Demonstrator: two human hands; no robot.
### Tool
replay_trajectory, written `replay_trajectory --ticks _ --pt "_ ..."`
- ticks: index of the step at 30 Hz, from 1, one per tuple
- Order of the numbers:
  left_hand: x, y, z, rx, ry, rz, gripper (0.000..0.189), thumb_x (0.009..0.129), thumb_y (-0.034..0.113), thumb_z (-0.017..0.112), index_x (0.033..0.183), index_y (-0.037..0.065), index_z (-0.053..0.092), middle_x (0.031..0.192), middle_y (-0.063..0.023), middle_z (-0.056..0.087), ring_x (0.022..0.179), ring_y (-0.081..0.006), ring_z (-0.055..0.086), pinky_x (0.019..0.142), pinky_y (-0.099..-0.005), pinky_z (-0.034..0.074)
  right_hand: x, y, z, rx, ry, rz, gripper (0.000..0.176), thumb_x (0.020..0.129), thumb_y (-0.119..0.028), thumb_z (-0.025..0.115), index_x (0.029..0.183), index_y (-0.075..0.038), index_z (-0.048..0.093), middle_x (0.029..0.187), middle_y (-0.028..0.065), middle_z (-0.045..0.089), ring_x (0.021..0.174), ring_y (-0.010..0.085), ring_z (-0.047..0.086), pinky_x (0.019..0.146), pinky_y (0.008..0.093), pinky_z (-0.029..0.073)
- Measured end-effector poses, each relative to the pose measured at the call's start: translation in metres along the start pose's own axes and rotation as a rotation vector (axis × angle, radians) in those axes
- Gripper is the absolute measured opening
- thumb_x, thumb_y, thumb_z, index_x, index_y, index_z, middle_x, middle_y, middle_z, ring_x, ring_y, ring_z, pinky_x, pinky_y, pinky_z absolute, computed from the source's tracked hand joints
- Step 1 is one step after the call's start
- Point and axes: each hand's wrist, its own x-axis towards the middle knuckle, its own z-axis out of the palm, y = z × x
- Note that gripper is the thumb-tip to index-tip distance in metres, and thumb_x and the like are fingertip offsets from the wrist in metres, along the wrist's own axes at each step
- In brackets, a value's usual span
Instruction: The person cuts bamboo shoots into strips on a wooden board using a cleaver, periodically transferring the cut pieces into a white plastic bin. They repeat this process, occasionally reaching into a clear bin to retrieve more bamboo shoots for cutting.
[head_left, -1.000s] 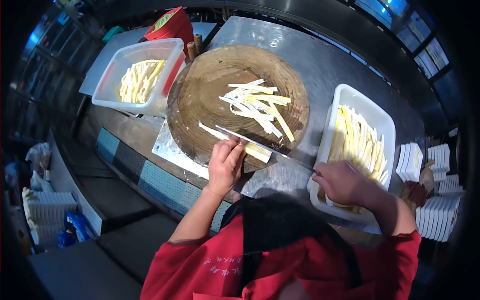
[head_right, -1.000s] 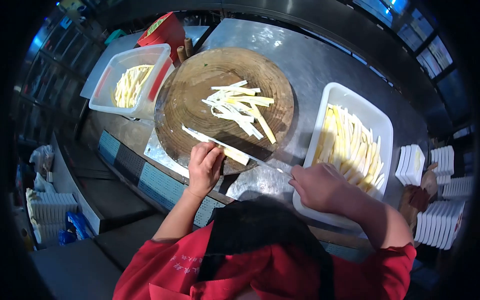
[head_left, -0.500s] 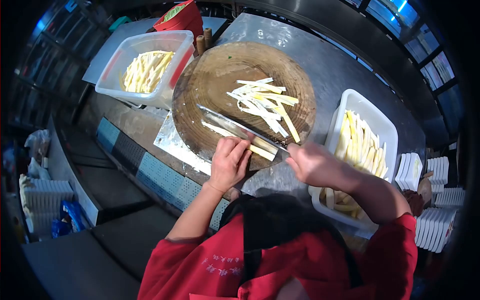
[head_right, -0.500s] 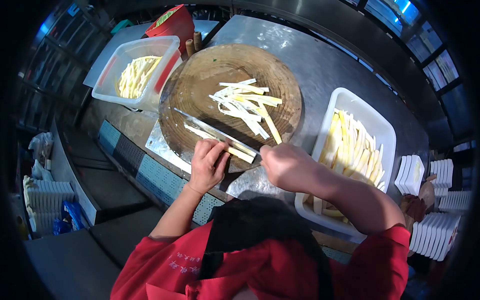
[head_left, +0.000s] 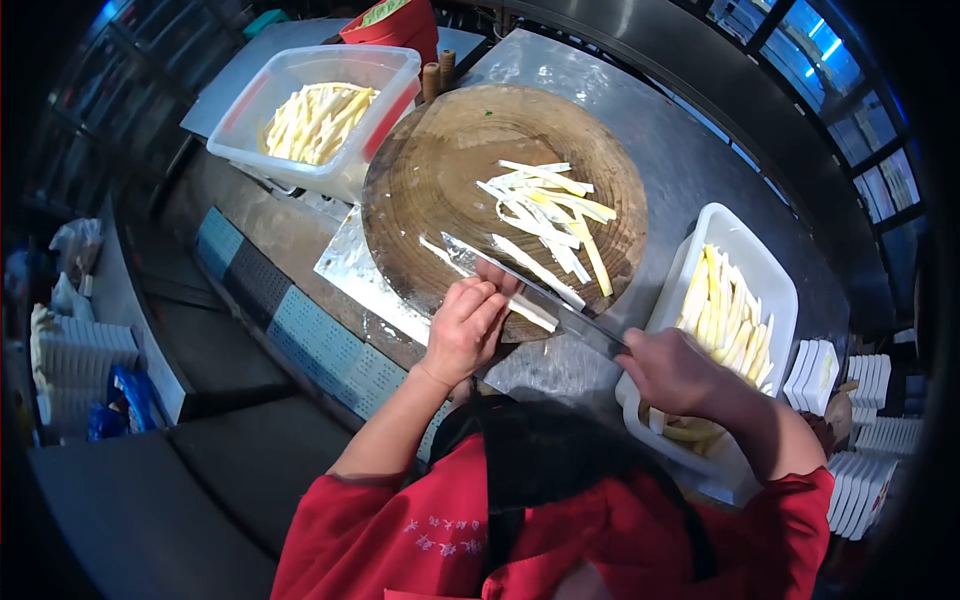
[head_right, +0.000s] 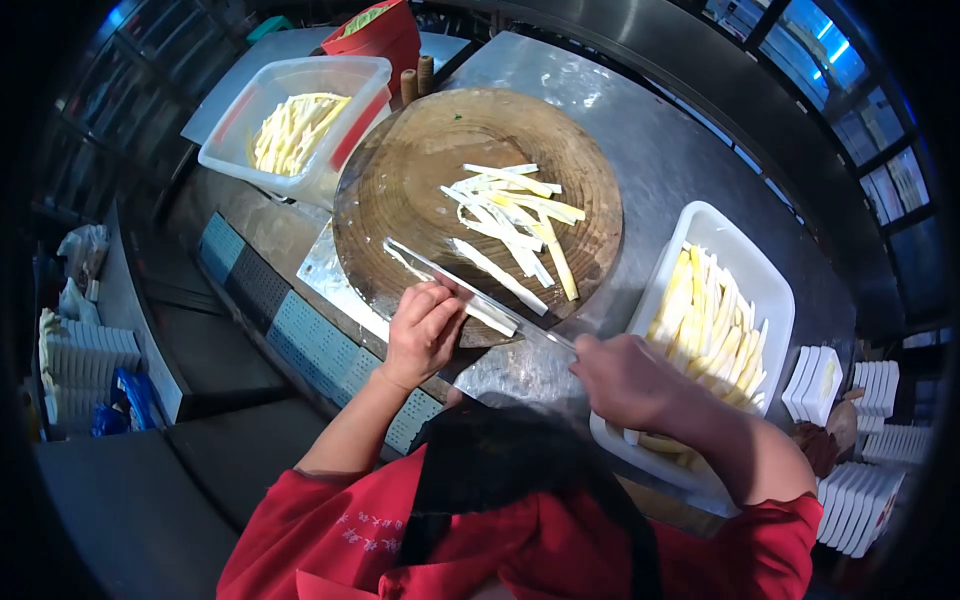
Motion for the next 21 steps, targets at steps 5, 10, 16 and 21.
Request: replay_trajectory --ticks 5,10,16,21 --pt "-0.002 -0.001 -0.001 -0.072 -0.004 -0.021 0.025 0.07 -0.002 0.075 0.091 0.001 0.062 0.092 -0.0128 0.061 0.084 -0.0331 0.06 0.075 -0.0396 0.05 0.044 -0.024 0.007 0.049 0.083 -0.124 0.019 0.09 -0.016 0.059 0.086 0.002 0.052 0.067 0.0259 0.058 0.067 0.0454 0.059 0.058 0.0504 0.044" --pt "0.003 0.001 -0.007 -0.092 -0.065 -0.039 0.022 0.069 0.001 0.077 0.086 0.002 0.064 0.09 -0.0114 0.06 0.084 -0.0314 0.058 0.074 -0.0383 0.049 0.033 0.0 -0.015 -0.048 0.174 -0.03 0.022 0.092 -0.019 0.054 0.087 0.003 0.056 0.071 0.0248 0.061 0.071 0.0431 0.061 0.065 0.0485 0.047" --pt "0.038 -0.012 0.02 -0.041 -0.19 0.009 0.021 0.068 0.006 0.078 0.083 0.005 0.063 0.09 -0.0108 0.058 0.087 -0.0308 0.055 0.075 -0.0388 0.049 -0.048 0.016 -0.027 0.58 0.57 0.333 0.015 0.09 -0.012 0.059 0.084 0.002 0.057 0.057 0.0023 0.053 0.045 0.0074 0.049 0.043 0.0256 0.039" --pt "0.095 -0.038 0.068 0.113 -0.28 0.005 0.01 0.074 0.009 0.073 0.08 0.005 0.066 0.089 -0.0157 0.063 0.086 -0.0354 0.058 0.078 -0.0444 0.047 -0.133 0.031 0.0 0.855 0.871 0.572 0.018 0.089 -0.013 0.062 0.084 0.004 0.057 0.057 0.0023 0.051 0.046 0.008 0.05 0.044 0.0261 0.041"
